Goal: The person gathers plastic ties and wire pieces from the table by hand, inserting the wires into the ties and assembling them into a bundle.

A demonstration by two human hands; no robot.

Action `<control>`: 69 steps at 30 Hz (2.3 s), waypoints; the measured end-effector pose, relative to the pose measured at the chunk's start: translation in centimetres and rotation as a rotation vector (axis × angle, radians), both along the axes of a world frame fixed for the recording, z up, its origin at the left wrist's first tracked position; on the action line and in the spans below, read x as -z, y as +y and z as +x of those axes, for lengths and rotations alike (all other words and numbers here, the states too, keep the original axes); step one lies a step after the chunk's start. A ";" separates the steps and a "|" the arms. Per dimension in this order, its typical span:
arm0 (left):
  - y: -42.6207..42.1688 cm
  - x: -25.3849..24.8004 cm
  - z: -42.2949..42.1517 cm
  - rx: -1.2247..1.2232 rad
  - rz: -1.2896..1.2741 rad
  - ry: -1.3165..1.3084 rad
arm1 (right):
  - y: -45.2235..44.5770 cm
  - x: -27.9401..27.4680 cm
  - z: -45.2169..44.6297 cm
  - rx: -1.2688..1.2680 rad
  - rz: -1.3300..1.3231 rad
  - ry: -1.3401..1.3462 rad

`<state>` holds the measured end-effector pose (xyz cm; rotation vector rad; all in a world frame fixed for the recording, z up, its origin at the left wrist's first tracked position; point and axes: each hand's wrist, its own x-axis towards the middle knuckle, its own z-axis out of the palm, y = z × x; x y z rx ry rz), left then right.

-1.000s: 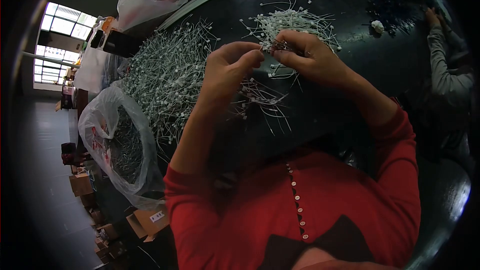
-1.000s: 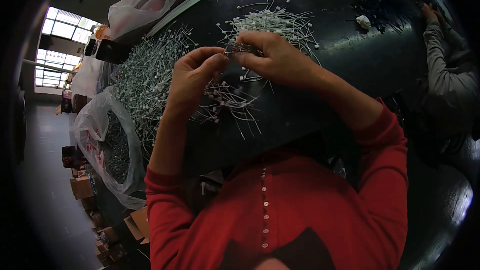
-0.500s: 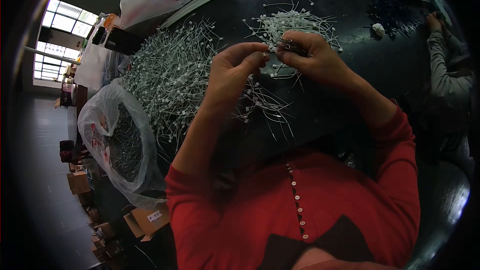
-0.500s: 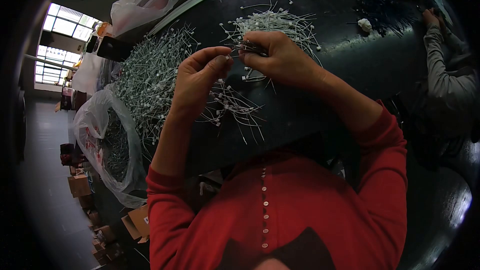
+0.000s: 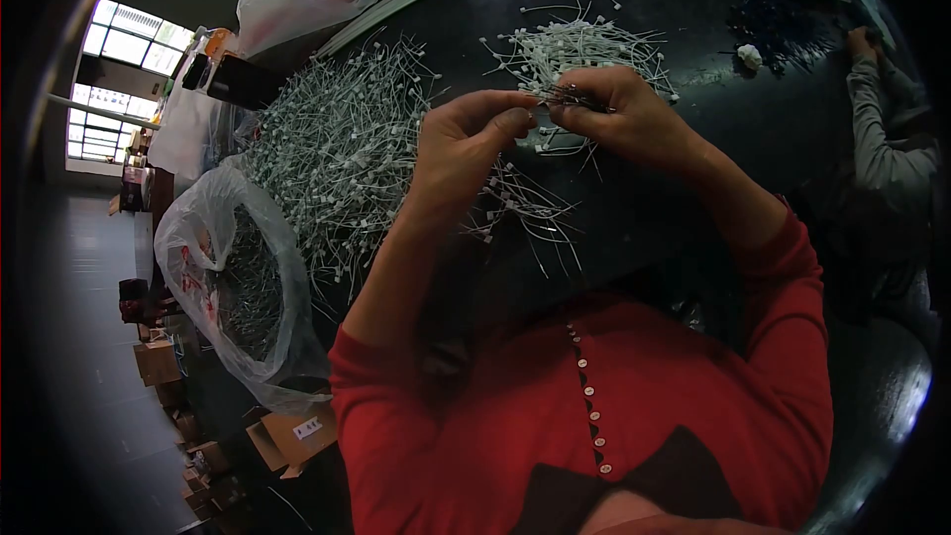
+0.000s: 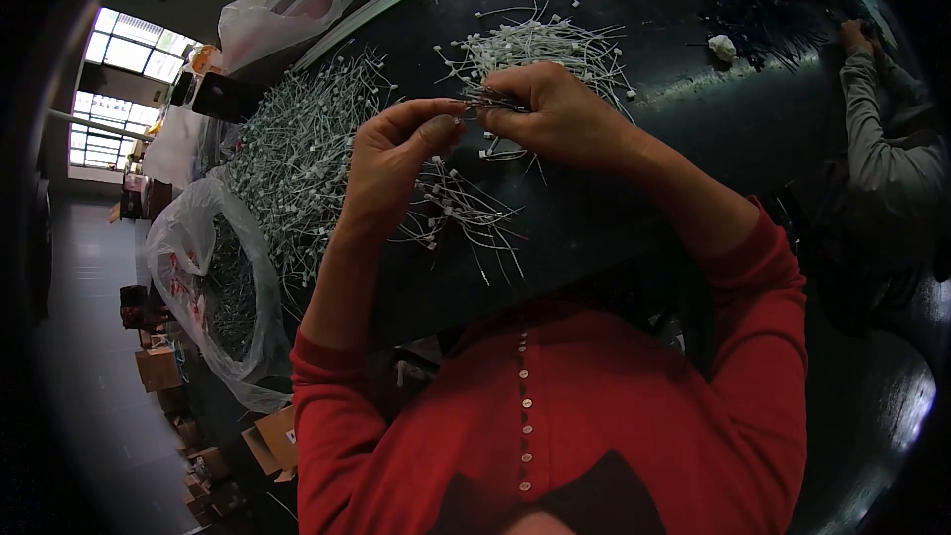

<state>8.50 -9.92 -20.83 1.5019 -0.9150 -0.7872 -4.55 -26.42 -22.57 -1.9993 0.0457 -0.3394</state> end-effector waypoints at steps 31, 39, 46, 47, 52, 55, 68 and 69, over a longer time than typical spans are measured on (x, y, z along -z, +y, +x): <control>-0.1 1.0 0.0 0.028 -0.003 0.395 | -0.1 0.4 0.2 -0.003 -0.001 -0.062; -0.2 0.9 0.1 0.011 0.024 0.448 | 0.6 -0.1 0.0 -0.056 0.019 -0.128; 0.0 1.3 0.6 0.096 0.010 0.571 | 0.2 -0.1 0.0 -0.037 -0.006 -0.055; 0.0 1.3 0.6 0.108 0.012 0.580 | 0.3 -0.3 0.0 -0.015 -0.046 -0.020; -0.1 1.4 0.3 0.073 0.017 0.577 | 0.4 -0.4 -0.1 -0.011 -0.057 -0.002; -0.2 1.5 0.3 0.070 0.011 0.574 | 0.5 -0.5 -0.1 -0.012 -0.064 -0.036; 0.4 0.6 0.5 0.053 -0.005 0.480 | 0.2 0.2 0.2 -0.018 0.040 -0.084; 0.5 0.3 0.6 0.056 -0.004 0.480 | 0.1 0.3 0.2 -0.006 0.052 -0.050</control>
